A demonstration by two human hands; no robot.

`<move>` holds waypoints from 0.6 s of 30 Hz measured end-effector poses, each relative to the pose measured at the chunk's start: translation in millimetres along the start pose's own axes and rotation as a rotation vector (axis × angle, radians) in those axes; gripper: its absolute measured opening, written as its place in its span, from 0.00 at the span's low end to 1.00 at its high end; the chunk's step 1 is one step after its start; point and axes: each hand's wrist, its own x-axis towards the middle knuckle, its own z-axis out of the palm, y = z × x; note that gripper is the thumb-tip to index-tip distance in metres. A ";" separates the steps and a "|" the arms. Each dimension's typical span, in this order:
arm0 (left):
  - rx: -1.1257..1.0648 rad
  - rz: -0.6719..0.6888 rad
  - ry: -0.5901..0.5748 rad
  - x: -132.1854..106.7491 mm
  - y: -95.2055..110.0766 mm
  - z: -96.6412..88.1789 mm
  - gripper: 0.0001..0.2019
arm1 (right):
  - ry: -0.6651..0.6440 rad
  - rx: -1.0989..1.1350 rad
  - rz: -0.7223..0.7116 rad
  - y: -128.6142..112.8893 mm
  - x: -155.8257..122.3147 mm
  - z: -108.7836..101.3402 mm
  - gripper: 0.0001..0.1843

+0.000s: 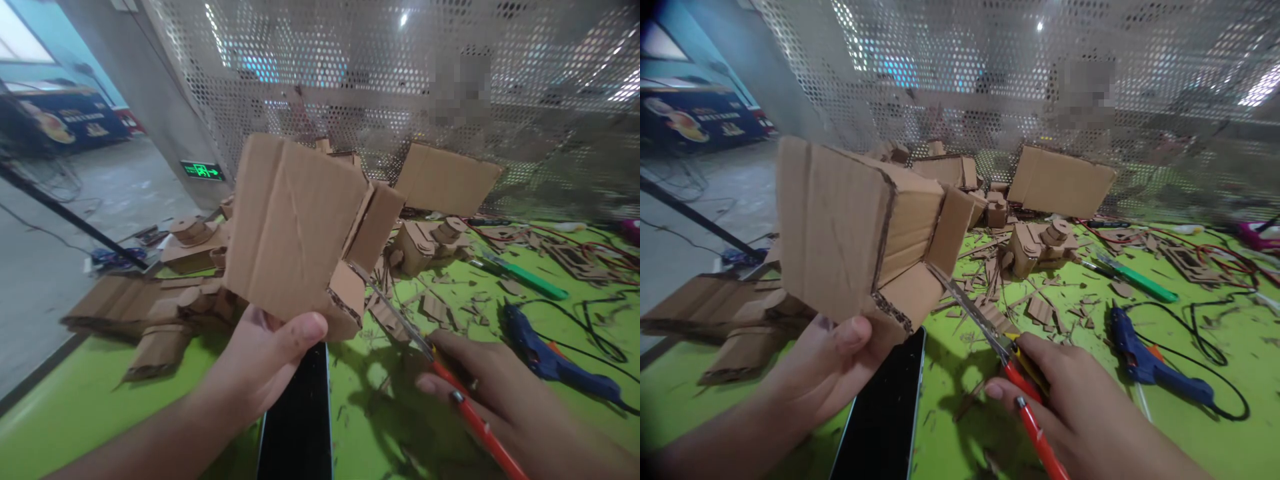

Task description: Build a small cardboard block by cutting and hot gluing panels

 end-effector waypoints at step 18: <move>0.076 -0.002 0.063 -4.0 -4.0 -6.8 0.41 | 0.037 -0.071 -0.003 -1.8 -2.7 6.7 0.26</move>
